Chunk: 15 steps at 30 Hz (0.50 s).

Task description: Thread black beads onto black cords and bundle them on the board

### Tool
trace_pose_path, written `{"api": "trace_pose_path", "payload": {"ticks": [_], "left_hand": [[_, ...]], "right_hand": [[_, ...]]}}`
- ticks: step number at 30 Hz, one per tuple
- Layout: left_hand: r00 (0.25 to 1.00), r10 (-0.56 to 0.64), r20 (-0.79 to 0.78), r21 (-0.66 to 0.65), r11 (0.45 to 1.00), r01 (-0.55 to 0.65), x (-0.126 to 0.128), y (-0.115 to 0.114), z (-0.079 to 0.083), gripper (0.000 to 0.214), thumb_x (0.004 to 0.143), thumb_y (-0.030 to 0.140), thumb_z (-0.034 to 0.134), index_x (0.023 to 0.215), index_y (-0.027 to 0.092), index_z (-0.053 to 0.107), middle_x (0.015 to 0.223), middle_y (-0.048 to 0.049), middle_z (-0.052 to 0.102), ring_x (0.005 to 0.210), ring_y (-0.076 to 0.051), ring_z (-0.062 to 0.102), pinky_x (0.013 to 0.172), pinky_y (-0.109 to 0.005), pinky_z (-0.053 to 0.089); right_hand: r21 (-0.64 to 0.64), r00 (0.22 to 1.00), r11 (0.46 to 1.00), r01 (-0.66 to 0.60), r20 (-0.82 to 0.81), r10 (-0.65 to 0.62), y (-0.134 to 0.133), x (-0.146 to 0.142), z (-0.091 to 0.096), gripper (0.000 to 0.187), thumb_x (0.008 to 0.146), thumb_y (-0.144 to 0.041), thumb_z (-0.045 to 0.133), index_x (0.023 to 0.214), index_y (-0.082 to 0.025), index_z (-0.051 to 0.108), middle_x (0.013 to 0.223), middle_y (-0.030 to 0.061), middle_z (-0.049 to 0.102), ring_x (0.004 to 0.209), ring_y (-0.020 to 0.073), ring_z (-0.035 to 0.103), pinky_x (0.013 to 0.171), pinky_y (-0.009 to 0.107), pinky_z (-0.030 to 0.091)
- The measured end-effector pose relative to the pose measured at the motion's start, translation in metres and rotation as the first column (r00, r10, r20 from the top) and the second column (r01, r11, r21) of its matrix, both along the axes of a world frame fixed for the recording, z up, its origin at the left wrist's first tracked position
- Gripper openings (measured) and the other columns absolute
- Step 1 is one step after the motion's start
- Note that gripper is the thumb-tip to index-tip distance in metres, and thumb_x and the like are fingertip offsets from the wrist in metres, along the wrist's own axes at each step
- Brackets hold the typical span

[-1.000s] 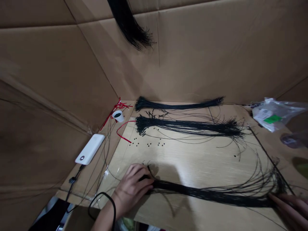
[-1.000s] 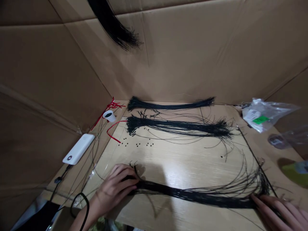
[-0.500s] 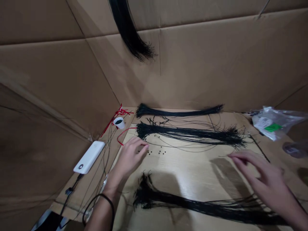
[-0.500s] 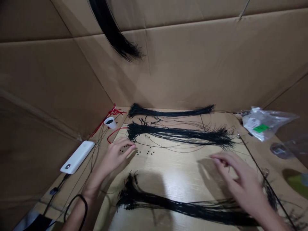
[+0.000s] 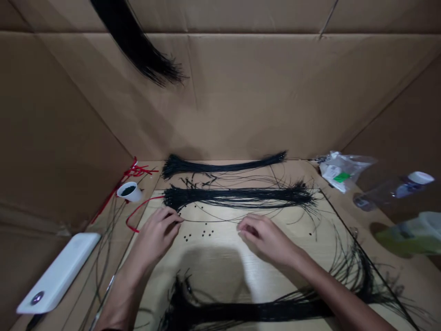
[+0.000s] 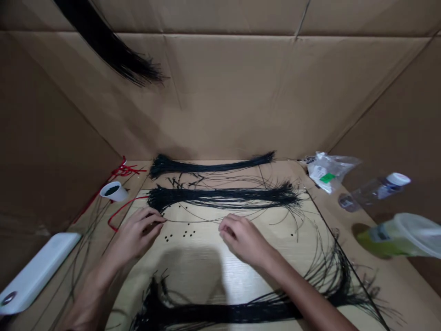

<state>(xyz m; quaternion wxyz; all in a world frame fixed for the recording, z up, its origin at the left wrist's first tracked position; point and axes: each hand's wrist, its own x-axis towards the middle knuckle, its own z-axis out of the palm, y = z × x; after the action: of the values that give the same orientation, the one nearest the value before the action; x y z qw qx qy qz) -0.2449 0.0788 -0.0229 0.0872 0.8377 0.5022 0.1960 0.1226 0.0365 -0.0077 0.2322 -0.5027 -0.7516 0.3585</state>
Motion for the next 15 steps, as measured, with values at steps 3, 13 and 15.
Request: {"api": "trace_pose_path", "payload": {"ticks": [3,13,15], "left_hand": [[1.0,-0.008,0.02,-0.037,0.999,0.008,0.001,0.008,0.006,0.02,0.1,0.034,0.06,0.101,0.025,0.078,0.106,-0.0062,0.073,0.1,-0.024,0.066,0.091,-0.036,0.051],[0.842,0.527,0.117,-0.192,0.843,-0.502,-0.021,0.022,0.028,0.018,0.088,0.029,0.062,0.092,0.023,0.078,0.08,-0.0027,0.077,0.072,-0.02,0.067,0.068,-0.029,0.043],[0.834,0.537,0.13,-0.238,0.833,-0.499,-0.018,0.021,0.022,0.014,0.085,0.026,0.064,0.087,0.024,0.078,0.08,-0.0007,0.078,0.073,-0.019,0.068,0.069,-0.028,0.044]], "right_hand": [[-0.001,0.999,0.999,-0.038,-0.009,0.038,0.002,-0.018,0.003,0.013,0.102,-0.019,0.06,0.094,-0.022,0.069,0.096,0.0036,0.072,0.089,0.0219,0.065,0.076,0.032,0.046],[0.106,0.979,0.973,-0.205,0.003,0.206,0.061,-0.103,0.008,0.017,0.097,-0.013,0.06,0.092,-0.022,0.073,0.092,0.0025,0.072,0.082,0.0181,0.064,0.074,0.028,0.042],[0.112,0.98,0.973,-0.2,0.013,0.2,0.072,-0.123,0.0,0.017,0.093,-0.01,0.061,0.089,-0.021,0.073,0.09,0.0027,0.072,0.081,0.0179,0.064,0.073,0.027,0.041]]}}
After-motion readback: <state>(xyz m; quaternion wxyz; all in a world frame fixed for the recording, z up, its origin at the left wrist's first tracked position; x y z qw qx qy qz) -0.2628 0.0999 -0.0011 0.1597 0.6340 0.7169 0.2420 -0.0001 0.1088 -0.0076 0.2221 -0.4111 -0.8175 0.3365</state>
